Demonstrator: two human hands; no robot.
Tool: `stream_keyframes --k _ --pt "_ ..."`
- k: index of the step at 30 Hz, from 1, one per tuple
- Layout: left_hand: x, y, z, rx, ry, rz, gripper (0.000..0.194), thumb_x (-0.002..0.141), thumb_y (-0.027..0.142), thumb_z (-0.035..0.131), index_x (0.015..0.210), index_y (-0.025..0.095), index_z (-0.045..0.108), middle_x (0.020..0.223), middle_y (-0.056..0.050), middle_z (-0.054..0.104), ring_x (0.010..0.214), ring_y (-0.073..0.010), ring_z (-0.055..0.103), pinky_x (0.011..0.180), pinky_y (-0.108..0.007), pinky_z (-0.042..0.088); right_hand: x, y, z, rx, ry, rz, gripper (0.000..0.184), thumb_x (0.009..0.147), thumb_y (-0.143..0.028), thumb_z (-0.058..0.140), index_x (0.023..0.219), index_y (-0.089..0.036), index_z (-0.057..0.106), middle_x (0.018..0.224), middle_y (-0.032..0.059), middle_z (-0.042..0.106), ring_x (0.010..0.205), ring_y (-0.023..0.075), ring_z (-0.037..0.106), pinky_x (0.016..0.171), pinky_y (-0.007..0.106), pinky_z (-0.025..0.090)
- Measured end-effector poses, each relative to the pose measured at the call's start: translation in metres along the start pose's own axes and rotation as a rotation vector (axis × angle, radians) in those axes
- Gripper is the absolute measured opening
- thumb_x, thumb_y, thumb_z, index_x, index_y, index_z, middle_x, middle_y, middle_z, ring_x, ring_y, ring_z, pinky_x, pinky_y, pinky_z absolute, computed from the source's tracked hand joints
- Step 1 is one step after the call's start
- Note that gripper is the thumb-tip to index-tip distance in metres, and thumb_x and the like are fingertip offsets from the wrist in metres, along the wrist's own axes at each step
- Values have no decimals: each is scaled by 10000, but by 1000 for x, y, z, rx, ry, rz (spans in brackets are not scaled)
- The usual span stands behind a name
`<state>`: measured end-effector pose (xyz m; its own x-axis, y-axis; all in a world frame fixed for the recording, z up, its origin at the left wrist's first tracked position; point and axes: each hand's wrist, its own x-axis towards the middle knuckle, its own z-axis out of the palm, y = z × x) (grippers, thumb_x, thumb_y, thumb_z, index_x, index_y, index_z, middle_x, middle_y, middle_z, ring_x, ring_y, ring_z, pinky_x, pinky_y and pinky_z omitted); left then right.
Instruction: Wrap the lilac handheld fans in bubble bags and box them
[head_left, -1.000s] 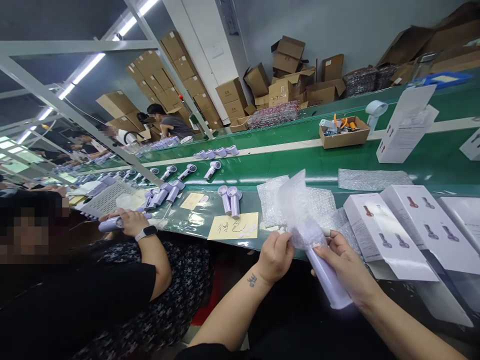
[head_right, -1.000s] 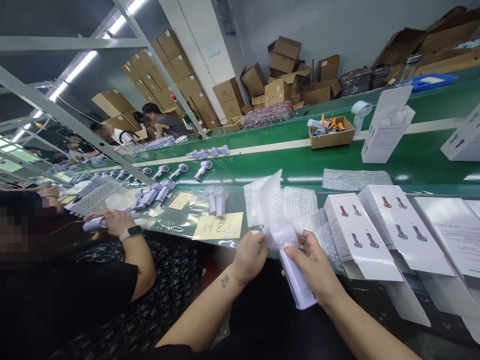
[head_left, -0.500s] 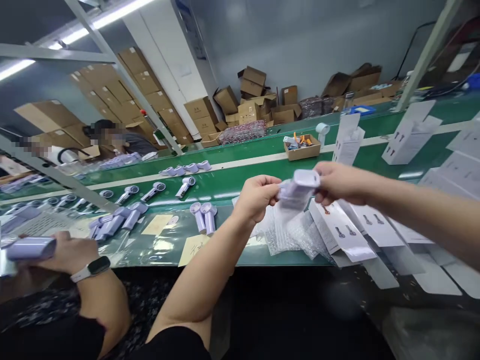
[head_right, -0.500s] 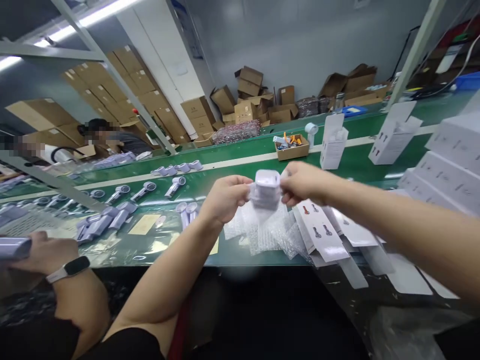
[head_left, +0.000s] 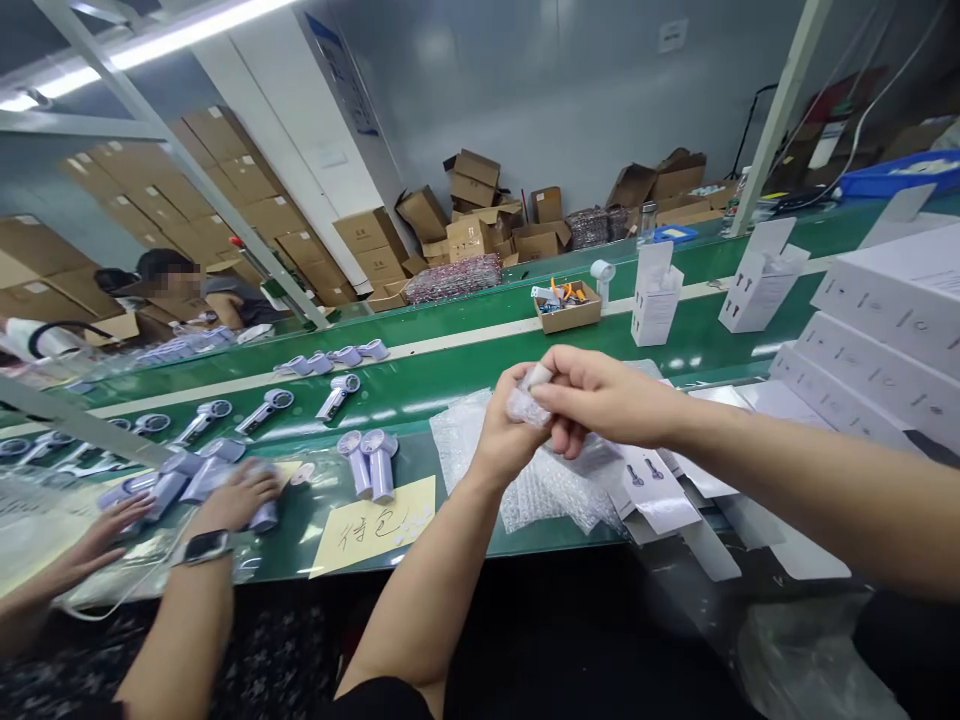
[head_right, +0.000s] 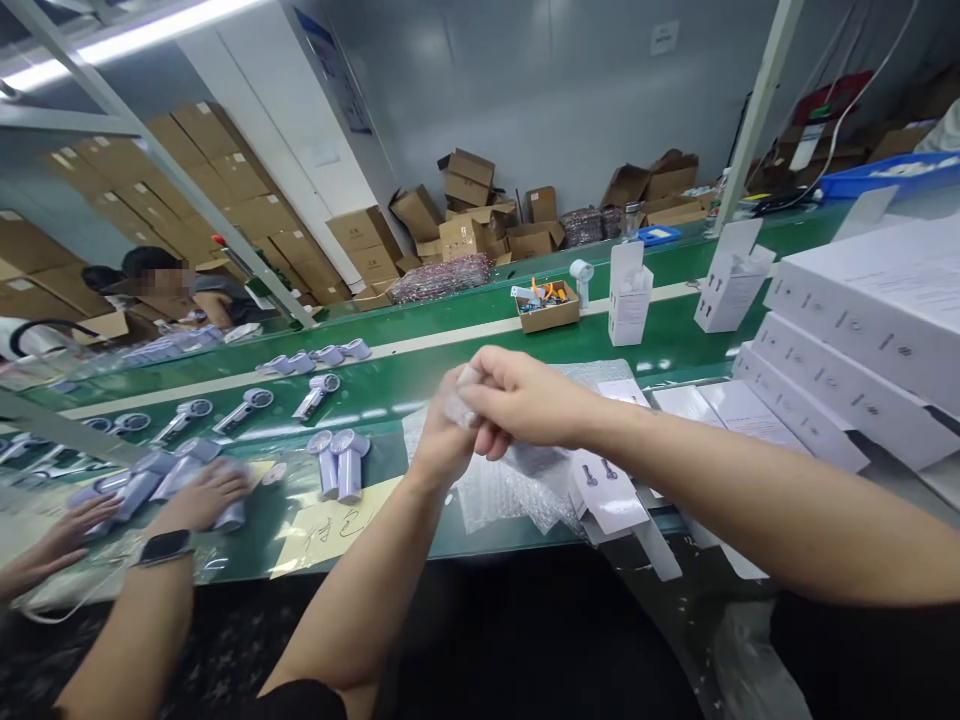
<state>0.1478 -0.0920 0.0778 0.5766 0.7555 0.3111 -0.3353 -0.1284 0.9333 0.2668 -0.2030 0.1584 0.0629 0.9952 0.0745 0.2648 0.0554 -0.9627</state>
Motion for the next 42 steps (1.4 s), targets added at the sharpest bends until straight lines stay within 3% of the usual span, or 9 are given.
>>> stream_keyframes --k 5,11,16,23,30,33,36,39,42 --pt "22 -6 -39 -205 337 100 407 570 252 793 900 172 568 765 20 609 673 -105 601 663 -216 480 -41 68 9 -827 -302 -170 657 543 -304 810 1144 -230 556 1121 95 609 1016 308 557 786 413 481" --pt "36 -5 -75 -356 544 -37 322 585 246 772 840 152 600 731 6 638 667 -131 627 652 -239 510 -33 149 65 -1571 -608 -131 321 550 -10 721 797 -214 717 832 139 683 849 332 591 725 447 419" --pt "30 -12 -83 -368 575 -107 331 573 224 782 846 145 612 731 -1 650 674 -145 638 649 -255 527 -15 142 49 -1595 -548 -159 285 634 -83 684 877 -227 716 873 150 666 826 314 587 637 403 414" --pt "28 -14 -89 -380 559 -126 313 561 219 789 796 140 598 662 22 624 606 -118 613 598 -220 516 -11 168 57 -1650 -485 -3 411 479 -87 780 845 -259 706 986 140 675 989 430 558 816 634 347" --pt "21 -7 -93 -407 575 -117 297 562 218 793 771 145 596 645 29 617 594 -112 604 592 -211 513 8 125 28 -1610 -400 1 500 586 -8 663 1024 -248 649 992 150 651 879 319 554 611 366 429" --pt "22 3 -98 -446 628 -65 272 593 224 774 792 146 607 666 20 631 615 -119 616 599 -212 516 25 89 -7 -1409 -241 -98 609 611 36 558 1113 -308 585 1204 86 578 919 276 529 586 293 385" --pt "25 15 -103 -524 684 8 222 636 232 743 789 148 605 663 20 633 603 -106 612 617 -204 514 42 73 -30 -1072 52 -107 259 700 -61 496 869 -228 600 906 38 645 727 187 533 569 265 347" --pt "30 28 -100 -587 686 83 199 679 277 719 778 154 598 629 32 614 552 -81 588 583 -178 494 55 88 -30 -803 277 -8 127 747 -231 487 625 -204 511 589 2 549 577 161 498 531 261 333" --pt "33 38 -84 -588 646 171 248 700 330 709 849 158 612 683 17 633 643 -107 626 633 -199 504 60 117 -13 -703 320 -35 123 721 -216 458 627 -198 535 726 38 608 713 196 566 613 274 405"
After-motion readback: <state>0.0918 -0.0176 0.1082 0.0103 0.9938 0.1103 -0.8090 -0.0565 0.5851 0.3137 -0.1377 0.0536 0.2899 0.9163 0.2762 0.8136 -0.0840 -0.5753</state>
